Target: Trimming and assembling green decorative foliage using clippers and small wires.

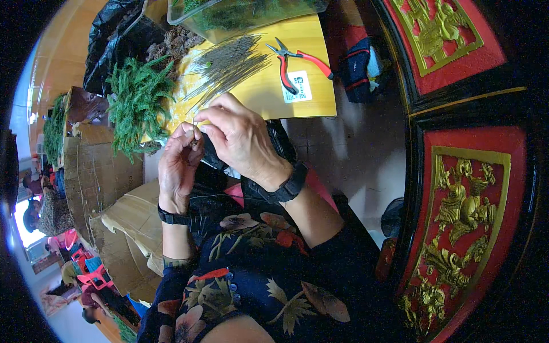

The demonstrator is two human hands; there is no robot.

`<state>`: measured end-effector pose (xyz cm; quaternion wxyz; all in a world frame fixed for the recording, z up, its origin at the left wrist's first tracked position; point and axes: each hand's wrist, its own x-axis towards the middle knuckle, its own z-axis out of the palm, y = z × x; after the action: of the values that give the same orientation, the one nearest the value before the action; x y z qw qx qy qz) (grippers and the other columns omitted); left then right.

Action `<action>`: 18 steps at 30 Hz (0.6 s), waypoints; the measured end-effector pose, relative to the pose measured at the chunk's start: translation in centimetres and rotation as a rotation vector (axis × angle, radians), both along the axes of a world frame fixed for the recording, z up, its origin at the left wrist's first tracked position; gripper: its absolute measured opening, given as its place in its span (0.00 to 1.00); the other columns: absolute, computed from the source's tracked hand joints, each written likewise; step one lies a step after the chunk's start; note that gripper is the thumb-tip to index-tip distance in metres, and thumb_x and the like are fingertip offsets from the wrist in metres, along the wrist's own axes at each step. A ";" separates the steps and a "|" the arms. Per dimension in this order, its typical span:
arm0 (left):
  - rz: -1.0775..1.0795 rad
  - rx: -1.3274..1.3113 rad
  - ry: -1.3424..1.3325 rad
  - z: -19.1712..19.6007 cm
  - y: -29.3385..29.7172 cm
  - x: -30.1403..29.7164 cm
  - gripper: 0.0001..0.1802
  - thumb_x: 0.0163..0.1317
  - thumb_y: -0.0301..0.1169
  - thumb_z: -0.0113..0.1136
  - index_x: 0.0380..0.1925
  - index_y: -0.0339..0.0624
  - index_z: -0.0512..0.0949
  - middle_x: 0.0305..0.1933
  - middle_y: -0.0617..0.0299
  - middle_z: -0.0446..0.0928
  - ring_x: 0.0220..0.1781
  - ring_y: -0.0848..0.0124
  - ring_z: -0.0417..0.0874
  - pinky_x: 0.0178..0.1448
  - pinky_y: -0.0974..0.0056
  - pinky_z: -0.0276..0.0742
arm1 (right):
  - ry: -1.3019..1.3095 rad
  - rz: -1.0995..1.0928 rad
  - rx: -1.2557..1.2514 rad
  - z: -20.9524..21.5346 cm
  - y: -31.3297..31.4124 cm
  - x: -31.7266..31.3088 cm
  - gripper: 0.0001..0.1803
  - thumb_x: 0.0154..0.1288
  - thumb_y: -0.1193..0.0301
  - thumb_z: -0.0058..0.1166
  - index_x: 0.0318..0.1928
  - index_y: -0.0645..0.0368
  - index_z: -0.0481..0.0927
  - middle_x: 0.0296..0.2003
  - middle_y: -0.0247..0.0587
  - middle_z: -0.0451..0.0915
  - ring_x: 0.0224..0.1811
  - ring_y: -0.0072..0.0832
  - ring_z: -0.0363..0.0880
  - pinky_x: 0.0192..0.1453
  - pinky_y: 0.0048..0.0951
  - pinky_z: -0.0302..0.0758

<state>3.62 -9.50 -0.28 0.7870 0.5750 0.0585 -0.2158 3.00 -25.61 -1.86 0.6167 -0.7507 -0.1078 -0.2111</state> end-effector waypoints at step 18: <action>-0.085 -0.044 0.152 0.4 0.0 0.0 0.07 0.64 0.32 0.49 0.34 0.40 0.72 0.25 0.71 0.66 0.22 0.82 0.60 0.25 0.76 0.51 | -0.044 0.107 -0.137 -0.2 -0.8 0.0 0.06 0.53 0.81 0.59 0.33 0.60 0.82 0.38 0.40 0.75 0.32 0.32 0.78 0.35 0.29 0.74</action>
<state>3.64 -9.47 0.07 0.7830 0.5414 0.0887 -0.2933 2.97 -26.45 -2.07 0.5717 -0.7795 -0.1756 -0.1862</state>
